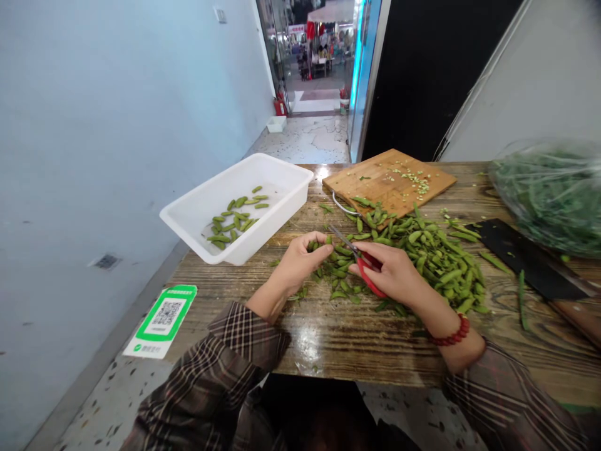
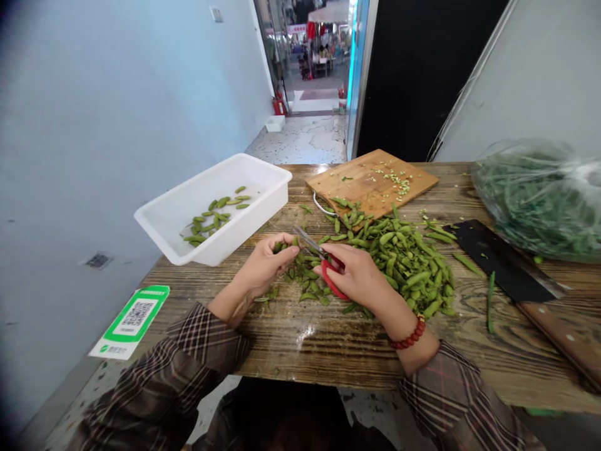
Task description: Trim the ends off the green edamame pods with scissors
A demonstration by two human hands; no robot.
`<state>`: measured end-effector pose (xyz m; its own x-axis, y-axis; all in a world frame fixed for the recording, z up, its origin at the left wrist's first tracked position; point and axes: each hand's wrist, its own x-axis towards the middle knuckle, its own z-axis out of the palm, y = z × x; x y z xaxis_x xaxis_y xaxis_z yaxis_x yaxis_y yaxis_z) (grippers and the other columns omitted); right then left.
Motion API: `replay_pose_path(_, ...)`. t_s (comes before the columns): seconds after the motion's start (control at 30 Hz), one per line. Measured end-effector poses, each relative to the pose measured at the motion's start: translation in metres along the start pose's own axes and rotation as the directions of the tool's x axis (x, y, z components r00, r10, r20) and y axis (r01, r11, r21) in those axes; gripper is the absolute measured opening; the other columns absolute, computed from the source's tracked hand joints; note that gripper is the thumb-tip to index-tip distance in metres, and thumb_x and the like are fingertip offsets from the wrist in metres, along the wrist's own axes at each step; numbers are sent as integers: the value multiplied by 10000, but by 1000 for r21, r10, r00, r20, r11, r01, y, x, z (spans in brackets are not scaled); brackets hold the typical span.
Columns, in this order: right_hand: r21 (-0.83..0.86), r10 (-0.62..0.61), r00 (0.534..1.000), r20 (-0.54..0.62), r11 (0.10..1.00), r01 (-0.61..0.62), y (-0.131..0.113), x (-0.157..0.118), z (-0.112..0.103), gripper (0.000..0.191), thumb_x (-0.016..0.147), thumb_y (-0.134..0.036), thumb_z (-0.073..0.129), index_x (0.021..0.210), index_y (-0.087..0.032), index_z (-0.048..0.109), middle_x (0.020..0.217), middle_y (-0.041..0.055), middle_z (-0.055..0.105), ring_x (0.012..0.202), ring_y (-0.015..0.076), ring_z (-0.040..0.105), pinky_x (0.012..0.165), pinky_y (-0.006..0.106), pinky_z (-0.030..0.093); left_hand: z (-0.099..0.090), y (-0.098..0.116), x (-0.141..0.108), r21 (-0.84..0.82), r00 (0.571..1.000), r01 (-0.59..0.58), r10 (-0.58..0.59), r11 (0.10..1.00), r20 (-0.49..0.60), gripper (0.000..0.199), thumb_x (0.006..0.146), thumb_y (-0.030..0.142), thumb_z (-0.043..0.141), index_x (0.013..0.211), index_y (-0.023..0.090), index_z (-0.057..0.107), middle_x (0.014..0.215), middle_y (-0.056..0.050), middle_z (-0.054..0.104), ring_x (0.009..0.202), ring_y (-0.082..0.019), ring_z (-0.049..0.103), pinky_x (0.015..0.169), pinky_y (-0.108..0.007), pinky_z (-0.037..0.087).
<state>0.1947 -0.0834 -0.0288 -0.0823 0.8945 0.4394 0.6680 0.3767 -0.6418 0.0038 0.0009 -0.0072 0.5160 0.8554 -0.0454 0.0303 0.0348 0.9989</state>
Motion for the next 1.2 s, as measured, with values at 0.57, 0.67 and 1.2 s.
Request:
replay_pose_path(0.57,28,-10,1000,4,1000,10,-4,1,4,375,825,-372,645,1146,-195,570,785,23,555,615,137,503,580,282,489,7,2,-3,-411,992,125,-100,903,82,258,710,274,736,843,152,552,675,-10,627,476,-47,463,418,-151,275)
replay_pose_path(0.67,21,-24,1000,-2,999,24,-3,1,5,389,821,-380,651,1158,-208,564,798,27,562,634,147,515,594,291,493,8,1,-4,-455,990,134,-103,880,93,272,696,267,747,848,150,554,688,-16,636,474,-46,460,422,-155,279)
replay_pose_path(1.2,-32,-73,996,-43,997,71,2,-2,9,370,855,-413,600,1159,-203,588,808,48,608,671,172,548,636,315,494,9,-2,-5,-530,984,164,-100,832,146,197,734,232,695,864,163,564,686,-8,611,486,-54,463,435,-166,287)
